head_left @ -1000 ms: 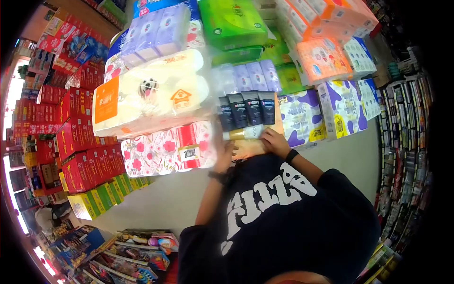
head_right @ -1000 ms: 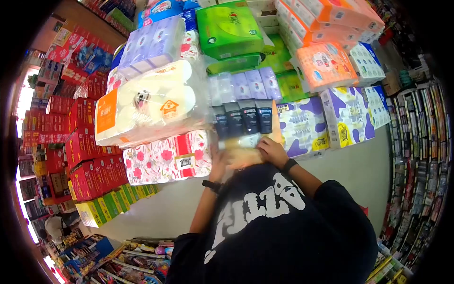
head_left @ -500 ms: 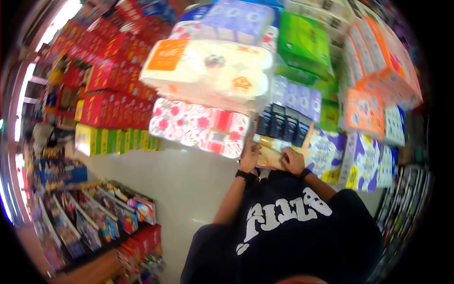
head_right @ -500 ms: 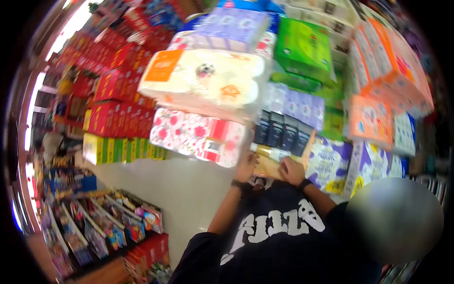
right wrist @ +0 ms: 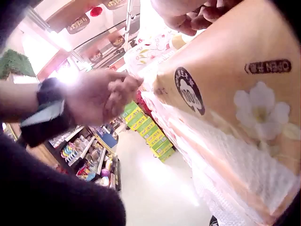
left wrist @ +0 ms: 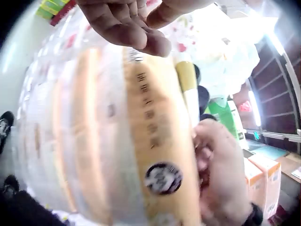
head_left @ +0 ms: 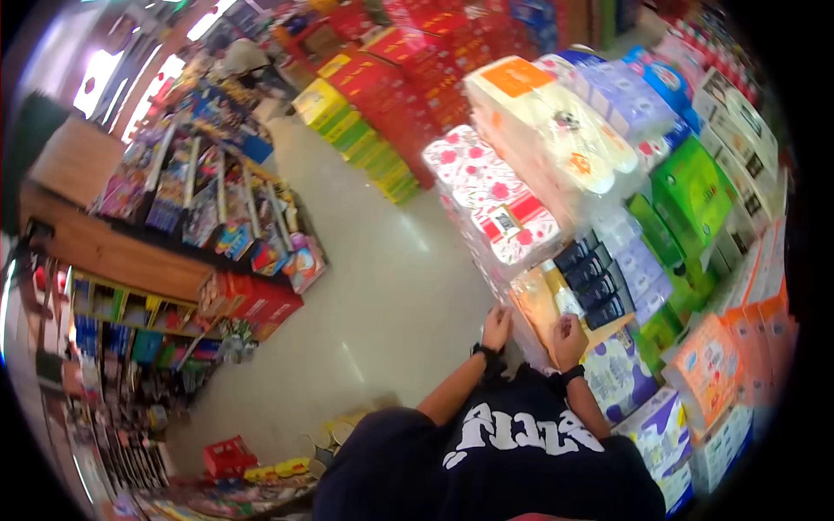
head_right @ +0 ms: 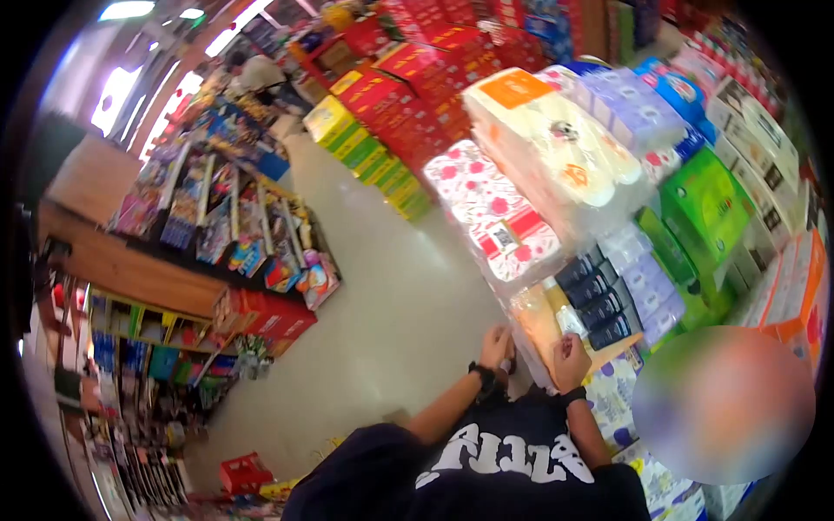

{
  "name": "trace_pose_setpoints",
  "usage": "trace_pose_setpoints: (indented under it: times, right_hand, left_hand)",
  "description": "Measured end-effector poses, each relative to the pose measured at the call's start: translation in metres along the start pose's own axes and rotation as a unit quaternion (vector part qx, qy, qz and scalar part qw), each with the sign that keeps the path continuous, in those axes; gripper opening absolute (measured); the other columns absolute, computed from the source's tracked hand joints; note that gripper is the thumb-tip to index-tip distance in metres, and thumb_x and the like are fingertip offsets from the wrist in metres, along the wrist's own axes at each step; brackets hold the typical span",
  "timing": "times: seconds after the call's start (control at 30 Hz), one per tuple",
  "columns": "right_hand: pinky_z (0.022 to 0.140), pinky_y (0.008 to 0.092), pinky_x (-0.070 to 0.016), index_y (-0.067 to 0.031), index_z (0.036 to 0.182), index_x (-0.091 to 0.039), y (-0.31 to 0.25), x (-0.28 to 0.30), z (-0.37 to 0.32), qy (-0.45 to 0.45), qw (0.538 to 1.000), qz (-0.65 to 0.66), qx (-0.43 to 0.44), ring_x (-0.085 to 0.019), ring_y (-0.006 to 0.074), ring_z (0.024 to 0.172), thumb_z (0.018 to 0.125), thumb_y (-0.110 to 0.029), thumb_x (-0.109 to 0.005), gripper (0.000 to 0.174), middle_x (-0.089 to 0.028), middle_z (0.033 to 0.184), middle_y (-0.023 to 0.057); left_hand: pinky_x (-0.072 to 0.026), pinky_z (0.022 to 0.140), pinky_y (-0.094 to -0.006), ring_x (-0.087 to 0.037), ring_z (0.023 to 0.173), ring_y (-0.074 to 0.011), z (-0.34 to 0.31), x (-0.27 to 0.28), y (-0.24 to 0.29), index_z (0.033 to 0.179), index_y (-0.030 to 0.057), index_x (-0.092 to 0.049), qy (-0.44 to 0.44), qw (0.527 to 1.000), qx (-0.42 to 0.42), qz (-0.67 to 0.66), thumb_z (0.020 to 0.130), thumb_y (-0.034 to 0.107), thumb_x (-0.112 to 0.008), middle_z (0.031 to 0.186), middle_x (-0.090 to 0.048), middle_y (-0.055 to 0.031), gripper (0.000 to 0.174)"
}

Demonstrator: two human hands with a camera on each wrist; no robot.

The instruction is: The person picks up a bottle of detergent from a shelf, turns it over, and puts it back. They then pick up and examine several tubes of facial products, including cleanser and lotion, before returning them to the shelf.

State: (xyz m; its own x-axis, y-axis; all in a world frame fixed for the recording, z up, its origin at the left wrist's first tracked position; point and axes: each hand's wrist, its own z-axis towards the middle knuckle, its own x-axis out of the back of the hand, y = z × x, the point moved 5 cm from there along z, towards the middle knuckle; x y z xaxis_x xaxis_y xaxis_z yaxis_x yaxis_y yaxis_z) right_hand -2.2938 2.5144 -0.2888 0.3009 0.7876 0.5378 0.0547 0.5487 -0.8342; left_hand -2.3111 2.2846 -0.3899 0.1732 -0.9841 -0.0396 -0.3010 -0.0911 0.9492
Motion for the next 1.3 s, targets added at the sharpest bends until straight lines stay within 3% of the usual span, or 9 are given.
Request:
trace_pose_setpoints:
  times: [0.1,0.13,0.23,0.33,0.5,0.63,0.9,1.13,1.3]
  right_hand:
    - [0.056,0.0331,-0.049,-0.0083,0.094,-0.064,-0.001,0.002,0.001,-0.008,1.0,0.001,0.002,-0.063,0.0199,0.059,0.088,-0.017,-0.068,0.012,-0.064,0.07,0.006]
    - [0.056,0.033,-0.0489,-0.0083,0.094,-0.064,-0.001,0.001,-0.002,-0.013,1.0,-0.001,-0.002,-0.063,0.0197,0.059,0.088,-0.017,-0.068,0.012,-0.064,0.07,0.0056]
    - [0.055,0.0328,-0.0484,-0.0081,0.094,-0.063,0.004,-0.001,-0.008,-0.032,0.999,0.027,0.026,-0.061,0.0182,0.058,0.087,-0.015,-0.068,0.011,-0.063,0.07,0.0042]
    - [0.057,0.032,-0.0492,-0.007,0.095,-0.063,0.001,0.002,-0.007,-0.056,0.997,0.025,0.043,-0.061,0.0176,0.06,0.086,-0.012,-0.067,0.011,-0.063,0.071,0.0042]
    - [0.059,0.0317,-0.0501,-0.0062,0.095,-0.062,0.003,0.0,-0.011,-0.083,0.994,0.026,0.069,-0.063,0.0166,0.064,0.086,-0.011,-0.067,0.011,-0.064,0.073,0.0046]
    - [0.063,0.0324,-0.0515,-0.0055,0.096,-0.062,0.004,-0.011,-0.009,-0.117,0.989,0.026,0.086,-0.065,0.0178,0.068,0.086,-0.012,-0.067,0.012,-0.067,0.077,0.0058]
    - [0.071,0.0358,-0.0508,-0.0102,0.103,-0.06,0.029,-0.018,-0.01,-0.134,0.984,-0.035,0.116,-0.064,0.0219,0.077,0.091,-0.017,-0.062,0.015,-0.065,0.086,0.0064]
    - [0.069,0.0349,-0.0486,-0.0053,0.103,-0.058,0.034,-0.019,-0.011,-0.143,0.974,-0.027,0.174,-0.06,0.0206,0.077,0.094,-0.017,-0.059,0.015,-0.061,0.086,0.0065]
    - [0.07,0.0337,-0.0483,-0.0033,0.101,-0.058,0.045,-0.033,-0.045,-0.202,0.963,0.019,0.177,-0.055,0.0189,0.075,0.092,-0.013,-0.059,0.013,-0.057,0.084,0.0046]
  left_hand:
    - [-0.0477,0.052,-0.0306,-0.06,0.057,-0.0155,-0.082,0.05,-0.026,0.103,-0.0024,-0.064,0.064,0.994,0.053,0.068,0.101,0.024,-0.057,0.071,-0.063,-0.0066,0.027]
    - [-0.0512,0.051,-0.0328,-0.062,0.054,-0.0176,-0.088,0.09,-0.119,0.1,-0.001,-0.067,0.11,0.98,0.058,0.155,0.098,0.025,-0.059,0.071,-0.065,-0.0091,0.028]
    - [-0.055,0.055,-0.0334,-0.067,0.06,-0.0201,-0.178,0.133,-0.156,0.104,-0.0002,-0.071,0.274,0.918,0.288,-0.001,0.094,0.023,-0.059,0.077,-0.071,-0.0139,0.027]
    - [-0.052,0.048,-0.0327,-0.066,0.059,-0.0223,-0.221,0.163,-0.177,0.096,0.0019,-0.07,0.368,0.886,0.283,-0.003,0.093,0.021,-0.061,0.07,-0.065,-0.0099,0.021]
    - [-0.0572,0.06,-0.0366,-0.072,0.063,-0.0215,-0.247,0.152,-0.198,0.096,0.0071,-0.074,0.352,0.878,0.188,0.263,0.092,0.024,-0.061,0.076,-0.073,-0.0107,0.022]
    - [-0.0573,0.07,-0.0389,-0.072,0.069,-0.0228,-0.258,0.108,-0.178,0.095,0.0108,-0.075,0.348,0.905,0.18,0.165,0.089,0.026,-0.061,0.08,-0.073,-0.0097,0.021]
    - [-0.0549,0.059,-0.0353,-0.069,0.063,-0.0172,-0.303,0.089,-0.149,0.097,0.0102,-0.068,0.229,0.948,0.168,0.142,0.09,0.021,-0.06,0.075,-0.071,-0.0071,0.015]
    - [-0.0545,0.053,-0.0356,-0.068,0.056,-0.0193,-0.383,0.131,-0.214,0.095,0.0068,-0.067,0.239,0.935,0.26,0.028,0.089,0.01,-0.056,0.073,-0.072,-0.0079,0.013]
    - [-0.057,0.059,-0.0362,-0.069,0.058,-0.0198,-0.476,0.155,-0.256,0.097,0.0055,-0.072,0.298,0.918,0.26,-0.006,0.088,0.017,-0.06,0.076,-0.074,-0.01,0.019]
